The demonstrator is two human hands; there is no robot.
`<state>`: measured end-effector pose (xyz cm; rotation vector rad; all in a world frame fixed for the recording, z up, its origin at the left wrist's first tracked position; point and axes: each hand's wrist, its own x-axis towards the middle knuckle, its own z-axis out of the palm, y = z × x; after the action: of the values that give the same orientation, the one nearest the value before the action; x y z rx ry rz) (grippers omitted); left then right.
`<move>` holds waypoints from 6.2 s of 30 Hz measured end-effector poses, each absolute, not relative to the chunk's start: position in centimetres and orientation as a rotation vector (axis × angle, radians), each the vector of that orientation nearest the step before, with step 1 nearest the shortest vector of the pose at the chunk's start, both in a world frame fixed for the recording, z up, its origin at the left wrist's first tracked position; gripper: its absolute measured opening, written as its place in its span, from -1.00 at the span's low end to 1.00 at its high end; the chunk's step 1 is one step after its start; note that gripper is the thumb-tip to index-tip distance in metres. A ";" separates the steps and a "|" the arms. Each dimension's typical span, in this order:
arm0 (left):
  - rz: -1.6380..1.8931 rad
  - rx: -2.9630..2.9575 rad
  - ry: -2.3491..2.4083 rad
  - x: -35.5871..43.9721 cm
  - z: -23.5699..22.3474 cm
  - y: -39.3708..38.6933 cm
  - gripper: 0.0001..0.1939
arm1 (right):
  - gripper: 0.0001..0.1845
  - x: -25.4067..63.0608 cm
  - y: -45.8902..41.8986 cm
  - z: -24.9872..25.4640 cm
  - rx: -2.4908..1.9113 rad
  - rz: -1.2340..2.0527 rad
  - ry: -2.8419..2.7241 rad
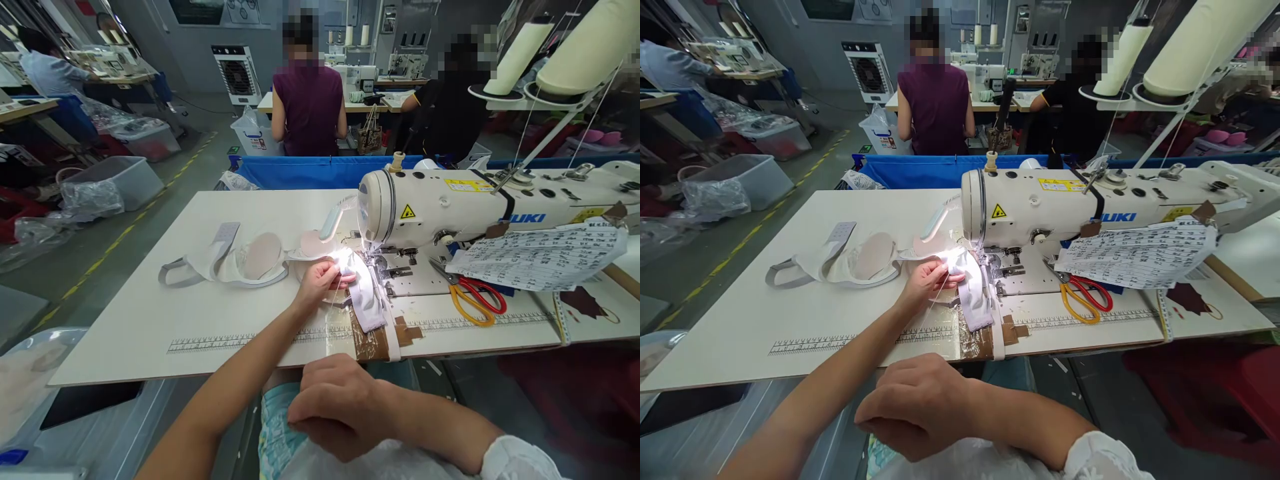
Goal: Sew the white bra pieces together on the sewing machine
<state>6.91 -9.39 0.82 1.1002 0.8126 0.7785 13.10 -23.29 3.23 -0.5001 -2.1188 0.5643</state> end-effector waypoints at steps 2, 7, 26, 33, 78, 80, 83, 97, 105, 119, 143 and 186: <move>0.791 1.094 0.813 7.0 0.8 -9.4 -0.74 | -0.88 12.8 -23.5 3.3 -0.502 0.646 -2.102; 0.789 1.076 0.838 7.1 0.8 -9.4 -0.78 | -0.85 12.6 -24.1 3.7 -0.434 0.895 -2.139; 0.742 1.083 0.807 6.9 -0.1 -9.2 -0.73 | -0.83 13.0 -23.4 5.8 -0.469 0.914 -2.182; 0.732 1.013 0.869 7.1 0.1 -9.2 -0.80 | -0.97 12.0 -22.8 7.3 -0.207 0.971 -2.338; 0.806 0.986 0.813 7.6 -0.5 -9.9 -0.60 | -0.89 20.3 -16.7 -0.5 -1.600 0.375 -1.565; 0.805 0.986 0.806 7.6 -0.5 -9.9 -0.61 | -0.89 20.4 -16.7 -0.7 -1.594 0.373 -1.566; 0.804 0.980 0.804 7.6 -0.6 -9.9 -0.61 | -0.90 20.4 -16.6 -0.8 -1.592 0.384 -1.564; 0.801 0.966 0.790 7.5 -0.8 -9.9 -0.66 | -0.89 20.3 -16.6 -0.6 -1.615 0.446 -1.549; 0.793 0.952 0.789 7.5 -0.4 -10.0 -0.68 | -0.88 20.3 -16.6 -0.4 -1.617 0.479 -1.533; 0.777 0.944 0.757 7.5 -0.4 -10.1 -0.69 | -0.88 20.2 -16.5 -0.5 -1.632 0.466 -1.542; 0.737 0.888 0.784 7.7 -0.3 -10.1 -0.67 | -0.86 20.2 -16.3 0.3 -1.603 0.646 -1.472; 0.771 0.876 0.698 8.0 -1.1 -10.1 -0.67 | -0.89 19.6 -16.4 -0.1 -1.609 0.612 -1.412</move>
<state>8.03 -10.13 -1.08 0.8760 0.6978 0.7709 19.60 -16.45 -0.13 -1.6090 -1.4117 0.6119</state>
